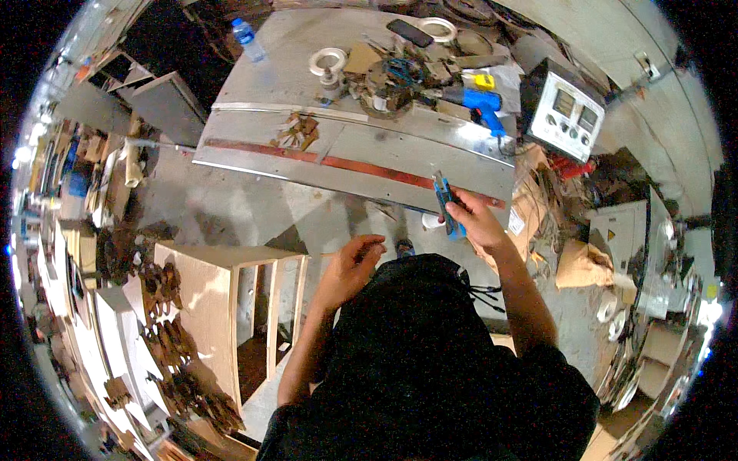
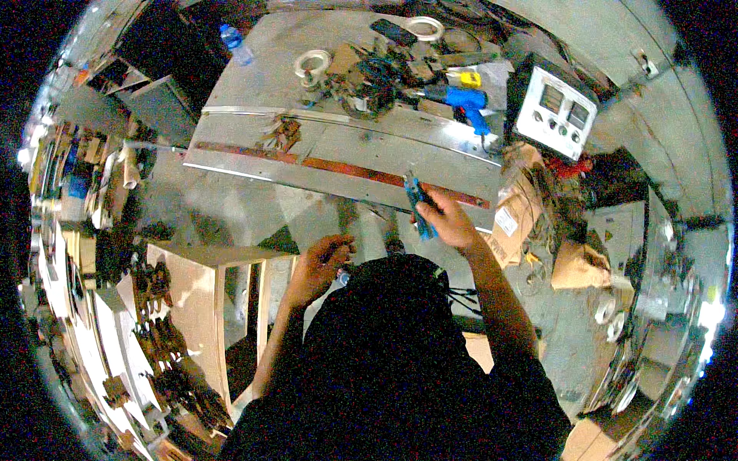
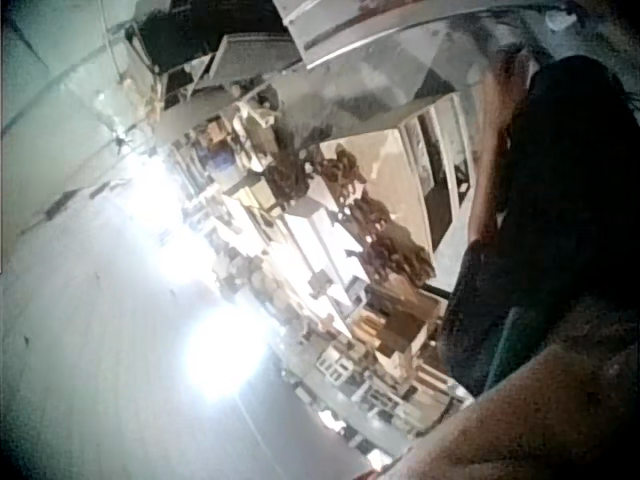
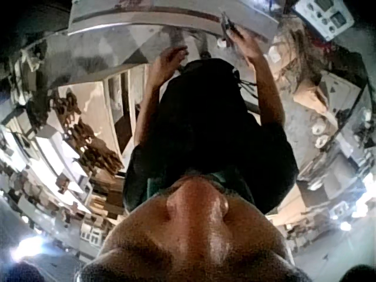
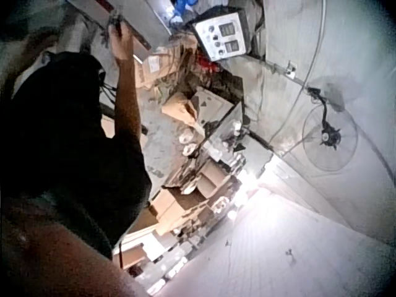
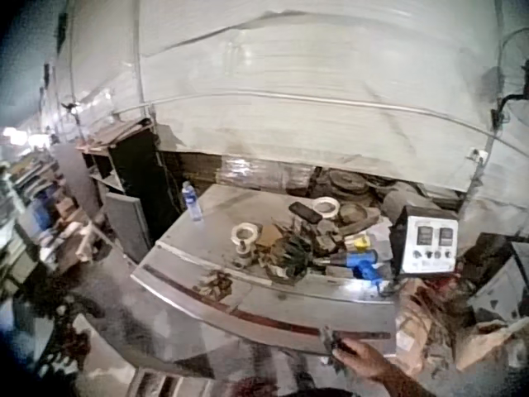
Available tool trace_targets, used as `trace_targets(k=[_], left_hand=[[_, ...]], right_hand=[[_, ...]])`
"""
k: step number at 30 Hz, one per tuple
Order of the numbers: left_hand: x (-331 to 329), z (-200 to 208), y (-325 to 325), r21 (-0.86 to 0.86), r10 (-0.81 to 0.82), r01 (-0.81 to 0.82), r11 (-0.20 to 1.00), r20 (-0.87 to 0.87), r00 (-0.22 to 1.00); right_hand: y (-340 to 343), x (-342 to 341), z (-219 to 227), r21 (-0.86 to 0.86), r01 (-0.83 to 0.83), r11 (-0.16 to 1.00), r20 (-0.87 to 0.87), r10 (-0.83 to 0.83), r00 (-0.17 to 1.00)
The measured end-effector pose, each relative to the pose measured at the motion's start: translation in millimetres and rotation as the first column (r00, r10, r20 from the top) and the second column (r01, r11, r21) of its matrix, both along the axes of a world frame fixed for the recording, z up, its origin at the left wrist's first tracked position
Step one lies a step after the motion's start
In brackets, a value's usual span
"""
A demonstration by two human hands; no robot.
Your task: The person holds a triangular piece of wood and uses a utility knife to trim or scrape the edges by hand, repeating the action on different sides of the piece.
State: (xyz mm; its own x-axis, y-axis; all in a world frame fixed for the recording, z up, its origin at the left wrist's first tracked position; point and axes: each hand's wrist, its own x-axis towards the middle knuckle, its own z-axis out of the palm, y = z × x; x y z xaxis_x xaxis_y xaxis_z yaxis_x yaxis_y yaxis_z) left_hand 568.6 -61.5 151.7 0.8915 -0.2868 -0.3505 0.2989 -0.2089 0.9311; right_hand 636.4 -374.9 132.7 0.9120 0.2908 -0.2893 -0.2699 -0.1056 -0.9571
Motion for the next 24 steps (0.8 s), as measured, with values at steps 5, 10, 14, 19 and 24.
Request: trace_targets(k=[5, 10, 14, 19, 24], left_hand=[[14, 13, -29, -0.273, 0.191, -0.177, 0.945, 0.025, 0.981], [8, 28, -19, -0.320, 0.260, -0.270, 0.908, -0.075, 0.963], [-12, 34, -4, -0.607, 0.388, -0.318, 0.729, -0.016, 0.921], [-51, 38, 13, -0.536, 0.585, -0.446, 0.716, 0.114, 0.803], [-78, 40, 24, -0.574, 0.756, -0.602, 0.554, 0.045, 0.653]], right_hand=[[48, 4, 37, -0.006, -0.181, 0.983, 0.003, 0.181, 0.983], [115, -6, 53, 0.252, -0.191, 0.949, -0.022, 0.203, 0.979], [141, 2, 54, 0.328, -0.344, 0.880, -0.109, 0.397, 0.911], [191, -18, 55, 0.215, -0.414, 0.884, -0.161, 0.450, 0.878], [229, -32, 70, 0.298, -0.487, 0.821, -0.197, 0.552, 0.810]])
